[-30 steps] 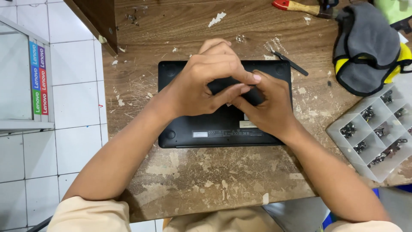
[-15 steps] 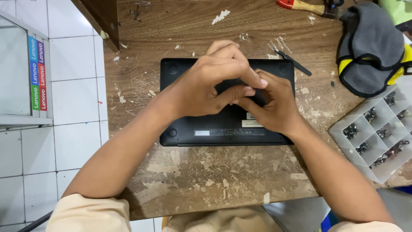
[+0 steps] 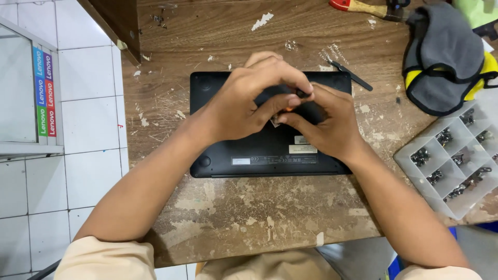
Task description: Securing the back cover of a laptop by snapping it into place and fastening it with screws using a screwdriver.
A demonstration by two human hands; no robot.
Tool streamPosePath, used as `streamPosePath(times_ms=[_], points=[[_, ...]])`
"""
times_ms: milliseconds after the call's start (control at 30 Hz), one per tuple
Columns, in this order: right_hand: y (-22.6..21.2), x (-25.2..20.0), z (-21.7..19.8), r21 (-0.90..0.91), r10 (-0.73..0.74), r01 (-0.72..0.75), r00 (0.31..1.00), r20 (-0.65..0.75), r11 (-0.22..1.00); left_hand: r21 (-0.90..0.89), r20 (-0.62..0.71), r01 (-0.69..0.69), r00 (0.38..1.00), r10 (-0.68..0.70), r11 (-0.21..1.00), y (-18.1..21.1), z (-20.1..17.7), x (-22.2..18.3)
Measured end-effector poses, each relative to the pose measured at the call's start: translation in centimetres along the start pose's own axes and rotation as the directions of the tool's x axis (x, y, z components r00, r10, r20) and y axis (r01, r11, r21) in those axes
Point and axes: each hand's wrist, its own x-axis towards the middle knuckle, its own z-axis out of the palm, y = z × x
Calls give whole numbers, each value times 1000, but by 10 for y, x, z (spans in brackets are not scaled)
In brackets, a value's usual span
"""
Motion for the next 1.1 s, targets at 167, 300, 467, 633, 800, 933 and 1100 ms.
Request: streamPosePath(times_ms=[167,300,467,633,800,933,1100], points=[[27,6,-37,-514,17,-2,1000,25,858,-342,-316,216,890,-328,915,-5,-25,-7],[45,-1,-63,-691,369,-329,924,-96,644,153,-294,598,787,-542,786,34,-67,-8],[5,11,-63,-561,766,-649,641,-39,514,449,-225,892,63,-972,-46,31,-65,-39],[1,13,-63,-487,796,-708,604,-43,511,278,-321,957,172,-931,80,21,-40,-71],[69,-19,-63,-394,778,-729,626,-55,559,-36,-403,957,251,-880,289,-20,-40,-123],[49,-22,-77,-71,683,-691,722,-106,720,-218,-439,883,291,-850,415,2,-51,-107],[-10,-40,-102,143,423,-404,894,-150,904,-123,-511,874,350,-785,470,83,-62,-76]])
